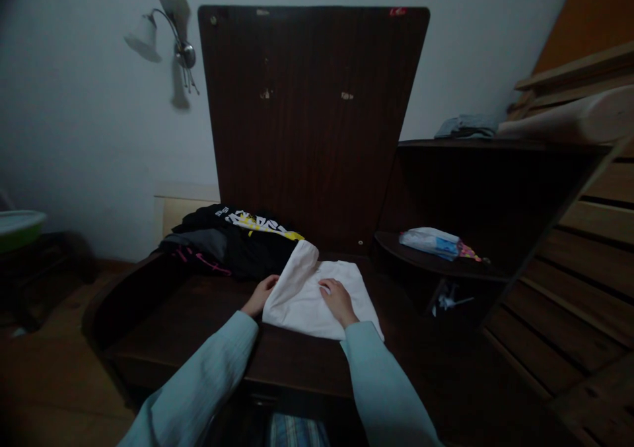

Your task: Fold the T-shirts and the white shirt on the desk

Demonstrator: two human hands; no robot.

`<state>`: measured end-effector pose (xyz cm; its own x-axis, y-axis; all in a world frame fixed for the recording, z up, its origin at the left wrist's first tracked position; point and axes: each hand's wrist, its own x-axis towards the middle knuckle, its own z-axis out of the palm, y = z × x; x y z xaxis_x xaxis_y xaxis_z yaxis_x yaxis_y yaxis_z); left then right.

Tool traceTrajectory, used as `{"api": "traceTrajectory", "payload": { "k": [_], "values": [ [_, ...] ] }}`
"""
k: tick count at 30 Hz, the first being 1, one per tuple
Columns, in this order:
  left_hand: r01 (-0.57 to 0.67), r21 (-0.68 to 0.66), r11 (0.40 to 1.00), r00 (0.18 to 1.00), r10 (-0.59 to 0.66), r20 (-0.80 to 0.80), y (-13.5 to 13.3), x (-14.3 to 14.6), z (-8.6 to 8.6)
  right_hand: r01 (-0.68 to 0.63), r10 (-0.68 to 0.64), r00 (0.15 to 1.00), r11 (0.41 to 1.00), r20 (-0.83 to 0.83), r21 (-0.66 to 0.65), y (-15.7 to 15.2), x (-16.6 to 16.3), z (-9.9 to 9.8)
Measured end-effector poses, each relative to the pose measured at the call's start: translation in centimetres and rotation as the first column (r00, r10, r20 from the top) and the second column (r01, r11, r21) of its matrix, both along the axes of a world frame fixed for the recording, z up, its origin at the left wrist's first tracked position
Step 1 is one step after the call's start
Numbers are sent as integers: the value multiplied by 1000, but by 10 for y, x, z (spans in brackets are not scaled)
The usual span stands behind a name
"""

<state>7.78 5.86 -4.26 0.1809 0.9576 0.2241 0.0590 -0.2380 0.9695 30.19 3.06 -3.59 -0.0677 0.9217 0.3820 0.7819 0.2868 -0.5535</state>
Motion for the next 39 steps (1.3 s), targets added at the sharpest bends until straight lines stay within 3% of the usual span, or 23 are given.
{"api": "traceTrajectory", "payload": {
  "k": [7, 23, 39],
  "values": [
    [-16, 21, 1000, 999, 17, -38, 3, 1, -10, 24, -24, 997, 1000, 77, 1, 3, 1, -2],
    [-21, 46, 999, 998, 24, -67, 4, 0, -10, -38, 46, 977, 998, 207, -46, 2, 1, -5],
    [-29, 45, 999, 995, 33, -94, 1, 1, -4, -40, 37, 979, 999, 200, 12, 5, 3, -12]
  ]
}}
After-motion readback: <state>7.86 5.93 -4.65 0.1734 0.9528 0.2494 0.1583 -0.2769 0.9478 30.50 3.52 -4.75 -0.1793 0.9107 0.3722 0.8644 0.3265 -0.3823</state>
